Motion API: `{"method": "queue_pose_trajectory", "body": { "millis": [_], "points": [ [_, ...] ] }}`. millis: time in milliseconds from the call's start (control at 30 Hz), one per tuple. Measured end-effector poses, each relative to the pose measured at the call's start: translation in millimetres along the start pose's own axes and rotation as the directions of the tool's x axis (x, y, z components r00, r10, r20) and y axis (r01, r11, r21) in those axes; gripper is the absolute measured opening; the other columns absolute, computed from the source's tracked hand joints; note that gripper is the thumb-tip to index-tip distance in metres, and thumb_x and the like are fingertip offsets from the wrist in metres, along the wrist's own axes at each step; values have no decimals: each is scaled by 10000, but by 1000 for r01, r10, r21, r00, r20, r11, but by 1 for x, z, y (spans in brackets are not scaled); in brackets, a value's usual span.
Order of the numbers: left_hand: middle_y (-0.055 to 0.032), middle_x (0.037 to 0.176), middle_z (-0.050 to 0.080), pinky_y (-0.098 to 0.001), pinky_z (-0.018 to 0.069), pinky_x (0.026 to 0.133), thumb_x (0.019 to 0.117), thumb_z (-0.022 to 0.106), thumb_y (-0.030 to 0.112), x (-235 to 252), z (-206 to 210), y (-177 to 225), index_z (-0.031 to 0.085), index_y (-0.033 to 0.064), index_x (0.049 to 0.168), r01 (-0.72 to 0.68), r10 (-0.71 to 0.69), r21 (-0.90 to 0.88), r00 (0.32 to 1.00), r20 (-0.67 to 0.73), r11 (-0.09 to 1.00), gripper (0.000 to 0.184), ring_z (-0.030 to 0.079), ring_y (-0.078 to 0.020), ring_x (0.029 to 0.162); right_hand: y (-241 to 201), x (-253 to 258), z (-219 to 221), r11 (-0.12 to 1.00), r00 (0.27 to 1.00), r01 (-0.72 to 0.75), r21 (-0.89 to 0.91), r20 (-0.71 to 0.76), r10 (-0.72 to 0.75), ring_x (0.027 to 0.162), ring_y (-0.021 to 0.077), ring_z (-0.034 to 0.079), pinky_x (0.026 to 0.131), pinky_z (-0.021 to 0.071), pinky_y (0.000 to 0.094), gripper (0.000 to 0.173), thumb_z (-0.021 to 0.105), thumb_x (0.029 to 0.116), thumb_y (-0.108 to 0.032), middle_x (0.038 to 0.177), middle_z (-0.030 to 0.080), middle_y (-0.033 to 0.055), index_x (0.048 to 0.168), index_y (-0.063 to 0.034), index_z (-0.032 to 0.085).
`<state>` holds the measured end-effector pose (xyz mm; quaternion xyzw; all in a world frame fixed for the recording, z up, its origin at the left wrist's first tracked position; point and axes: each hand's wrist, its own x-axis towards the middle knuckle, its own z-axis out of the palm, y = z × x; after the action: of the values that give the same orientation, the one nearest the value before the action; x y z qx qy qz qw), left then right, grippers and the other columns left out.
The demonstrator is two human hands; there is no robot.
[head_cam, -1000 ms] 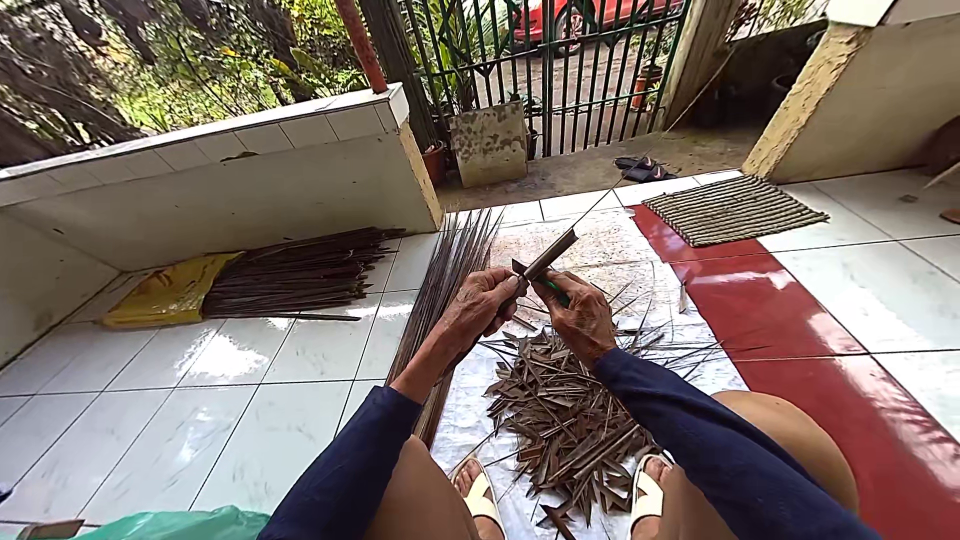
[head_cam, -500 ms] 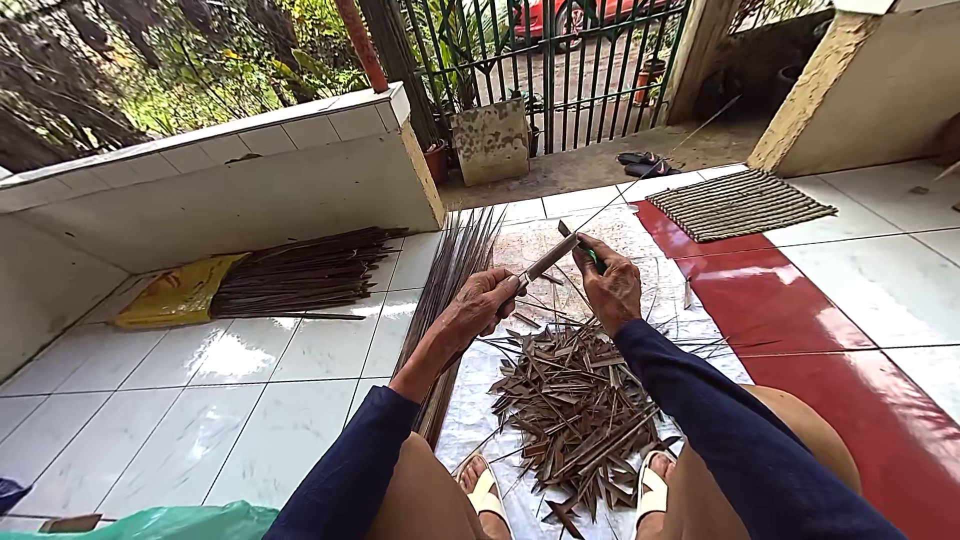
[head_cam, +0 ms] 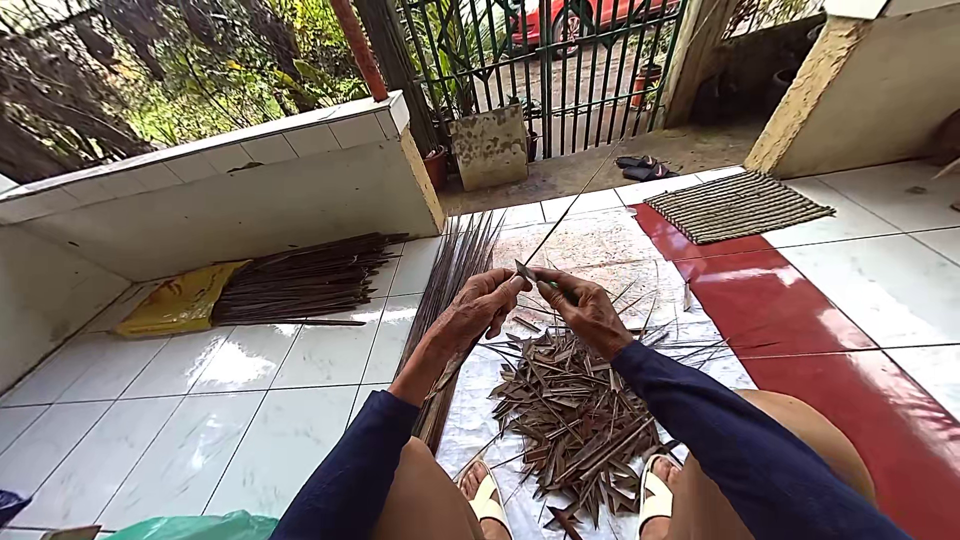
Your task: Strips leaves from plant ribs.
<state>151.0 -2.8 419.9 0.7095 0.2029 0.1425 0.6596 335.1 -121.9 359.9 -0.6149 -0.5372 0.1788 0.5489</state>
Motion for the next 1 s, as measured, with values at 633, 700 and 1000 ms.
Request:
{"method": "queue_pose_trajectory", "body": {
  "millis": [633,700,1000],
  "points": [
    [-4,667,479,-181,348,392,1130,338,343,-1,-3,-3,648,59,1149,132,-121,-182,990,70,974,421,406,-62,441,3,4,10,978,991,62,-200,-106,-85,994,93,696,861,571,429,314,584,1044,-392,1161,739,-65,1325,-323,706],
    [-5,675,481,-182,343,390,1128,328,334,-3,-4,-2,653,59,1191,140,-126,-181,988,88,973,430,403,-62,442,3,7,7,975,986,56,-216,-143,-89,953,102,695,831,575,435,317,575,1048,-396,1136,737,-57,1332,-329,699],
    [1,674,485,-178,338,384,1127,330,307,-11,-9,-3,655,63,1209,163,-142,-151,980,141,975,415,397,-56,442,10,33,-17,994,971,-57,-92,-236,34,920,102,699,845,561,430,330,564,1053,-417,1138,753,-40,1330,-305,705]
  ]
}}
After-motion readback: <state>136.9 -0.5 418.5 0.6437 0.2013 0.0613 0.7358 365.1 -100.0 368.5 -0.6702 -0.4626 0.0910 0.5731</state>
